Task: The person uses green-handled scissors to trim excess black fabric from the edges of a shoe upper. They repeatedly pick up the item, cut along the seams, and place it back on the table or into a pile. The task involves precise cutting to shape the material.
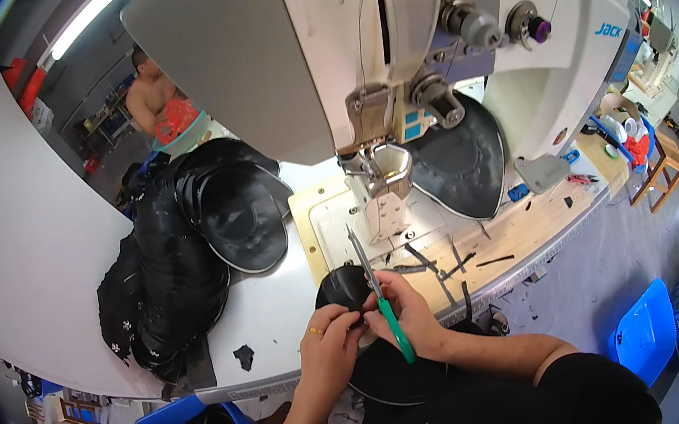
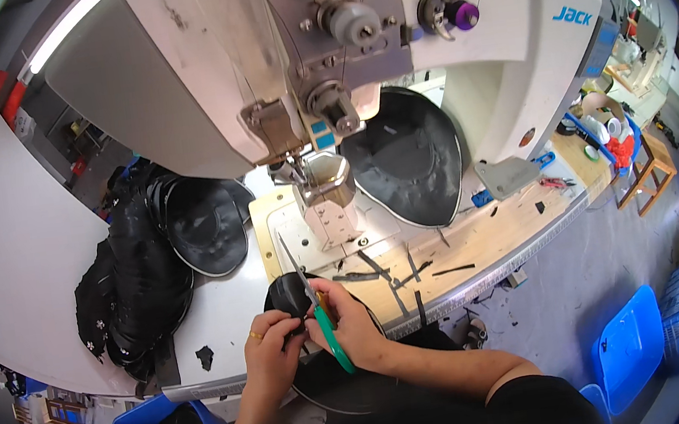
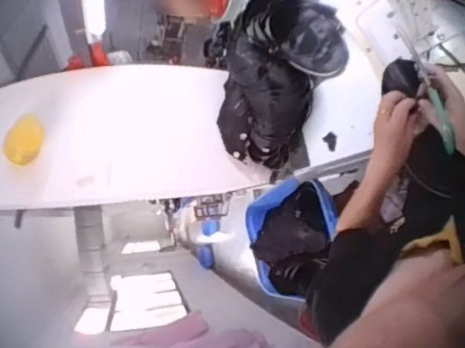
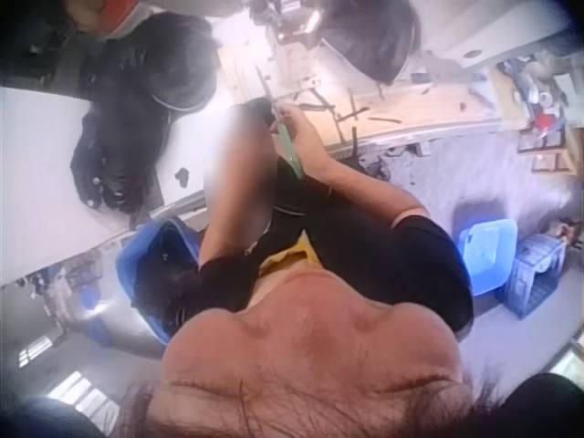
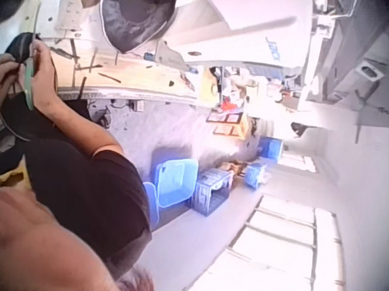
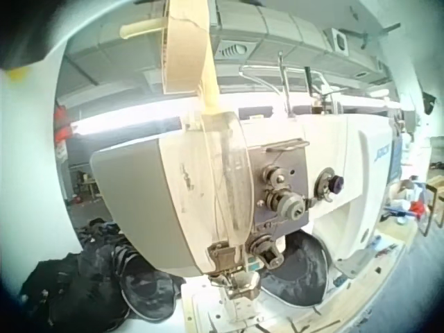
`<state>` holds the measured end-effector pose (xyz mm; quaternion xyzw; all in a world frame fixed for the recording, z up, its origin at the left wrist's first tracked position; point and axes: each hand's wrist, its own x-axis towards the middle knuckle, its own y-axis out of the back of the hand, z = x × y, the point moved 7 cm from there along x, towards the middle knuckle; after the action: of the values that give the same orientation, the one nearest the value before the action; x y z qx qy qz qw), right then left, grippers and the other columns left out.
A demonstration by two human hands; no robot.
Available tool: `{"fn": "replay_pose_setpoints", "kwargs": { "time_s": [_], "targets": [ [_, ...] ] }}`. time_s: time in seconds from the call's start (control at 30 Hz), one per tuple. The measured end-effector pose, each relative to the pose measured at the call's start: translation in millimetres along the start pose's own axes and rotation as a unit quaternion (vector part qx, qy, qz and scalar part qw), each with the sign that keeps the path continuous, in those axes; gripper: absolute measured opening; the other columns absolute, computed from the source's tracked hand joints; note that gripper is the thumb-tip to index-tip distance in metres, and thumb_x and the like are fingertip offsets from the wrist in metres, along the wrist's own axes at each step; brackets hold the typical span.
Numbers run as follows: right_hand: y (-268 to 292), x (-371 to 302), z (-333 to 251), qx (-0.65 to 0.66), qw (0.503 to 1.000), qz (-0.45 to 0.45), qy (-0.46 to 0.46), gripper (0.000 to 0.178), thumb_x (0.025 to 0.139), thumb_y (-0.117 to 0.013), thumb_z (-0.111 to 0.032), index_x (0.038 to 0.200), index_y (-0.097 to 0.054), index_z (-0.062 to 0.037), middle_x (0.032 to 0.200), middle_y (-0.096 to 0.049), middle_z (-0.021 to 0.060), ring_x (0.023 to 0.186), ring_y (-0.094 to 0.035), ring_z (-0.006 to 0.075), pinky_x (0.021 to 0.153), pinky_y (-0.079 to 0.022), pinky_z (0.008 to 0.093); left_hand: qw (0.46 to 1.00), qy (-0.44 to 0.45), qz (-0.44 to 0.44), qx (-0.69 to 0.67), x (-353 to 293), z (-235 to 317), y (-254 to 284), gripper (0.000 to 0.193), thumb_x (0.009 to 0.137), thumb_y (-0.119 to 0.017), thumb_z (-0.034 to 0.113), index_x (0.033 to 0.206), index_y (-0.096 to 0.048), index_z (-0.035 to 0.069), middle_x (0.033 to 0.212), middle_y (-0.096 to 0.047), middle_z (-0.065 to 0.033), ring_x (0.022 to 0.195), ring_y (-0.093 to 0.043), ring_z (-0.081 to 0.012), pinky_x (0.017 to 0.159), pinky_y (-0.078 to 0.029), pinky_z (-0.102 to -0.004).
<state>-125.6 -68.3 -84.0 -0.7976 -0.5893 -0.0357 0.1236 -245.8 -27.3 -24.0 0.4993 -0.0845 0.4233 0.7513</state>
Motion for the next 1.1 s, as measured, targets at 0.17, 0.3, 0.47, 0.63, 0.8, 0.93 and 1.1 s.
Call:
{"fn": "replay_pose_setpoints", "kwargs": {
  "time_s": [0.17,0.3,0.47,0.63,0.8,0.93,1.1],
  "targets": [
    [1,2,-5,0.012,1.000,0.000,-0.016,0.058,0.082,-0.062,0.004,0.132,-0.035,-0.0077,0.097,-0.052,0.0064,0.090,-0.053,0.0113,0.076,-0.047,0.0239,0.996,-0.016,-0.035,-0.086,2,-12,0,0.018,0.071,-0.073,0.004,0.088,-0.064,0.003,0.092,-0.060,-0.0104,0.080,-0.062,-0.0278,0.067,-0.052,-0.0338],
    [0,3,-3,0.019,0.999,0.014,-0.034,0.058,0.082,-0.065,0.002,0.132,-0.035,-0.0073,0.098,-0.052,0.0057,0.089,-0.052,0.0104,0.076,-0.046,0.0230,0.993,-0.024,-0.064,-0.098,7,-16,0,0.015,0.074,-0.070,0.004,0.087,-0.063,0.002,0.093,-0.060,-0.0101,0.080,-0.062,-0.0282,0.068,-0.052,-0.0340],
    [-6,3,-7,0.021,0.999,0.021,-0.022,0.056,0.083,-0.067,-0.004,0.130,-0.037,-0.0056,0.091,-0.050,0.0029,0.082,-0.050,0.0080,0.073,-0.045,0.0213,0.994,-0.031,-0.010,-0.107,8,-14,2,0.012,0.076,-0.064,-0.002,0.088,-0.061,0.001,0.092,-0.061,-0.0112,0.080,-0.061,-0.0283,0.069,-0.051,-0.0341],
    [-11,5,-4,0.000,0.999,0.037,-0.039,0.054,0.085,-0.064,-0.001,0.132,-0.037,-0.0065,0.089,-0.050,0.0018,0.075,-0.049,0.0058,0.065,-0.045,0.0198,0.993,0.014,0.031,-0.115,5,-17,-3,0.013,0.077,-0.060,-0.005,0.089,-0.060,0.001,0.089,-0.061,-0.0123,0.080,-0.062,-0.0293,0.069,-0.051,-0.0345],
    [-12,6,-6,-0.011,1.000,0.015,0.013,0.056,0.085,-0.059,0.004,0.133,-0.035,-0.0075,0.093,-0.052,0.0039,0.078,-0.051,0.0073,0.068,-0.047,0.0223,0.991,0.024,0.029,-0.127,10,-18,-3,0.014,0.078,-0.059,-0.005,0.090,-0.060,0.002,0.085,-0.061,-0.0116,0.076,-0.061,-0.0299,0.066,-0.050,-0.0362],
    [-6,8,-2,-0.060,0.995,0.062,0.056,0.059,0.079,-0.058,0.008,0.131,-0.036,-0.0085,0.090,-0.048,0.0010,0.077,-0.049,0.0073,0.067,-0.045,0.0219,0.996,-0.025,0.033,-0.080,13,-9,-10,0.022,0.071,-0.063,-0.002,0.092,-0.061,0.006,0.083,-0.060,-0.0081,0.072,-0.059,-0.0276,0.061,-0.046,-0.0359],
    [-4,17,-5,0.000,0.997,0.076,-0.013,0.062,0.070,-0.055,0.013,0.125,-0.040,-0.0092,0.087,-0.045,-0.0003,0.075,-0.045,0.0066,0.061,-0.041,0.0213,0.997,-0.054,0.052,-0.024,9,-6,-16,0.031,0.064,-0.067,0.004,0.093,-0.061,0.010,0.079,-0.057,-0.0036,0.070,-0.057,-0.0229,0.059,-0.041,-0.0328]
  ]
}}
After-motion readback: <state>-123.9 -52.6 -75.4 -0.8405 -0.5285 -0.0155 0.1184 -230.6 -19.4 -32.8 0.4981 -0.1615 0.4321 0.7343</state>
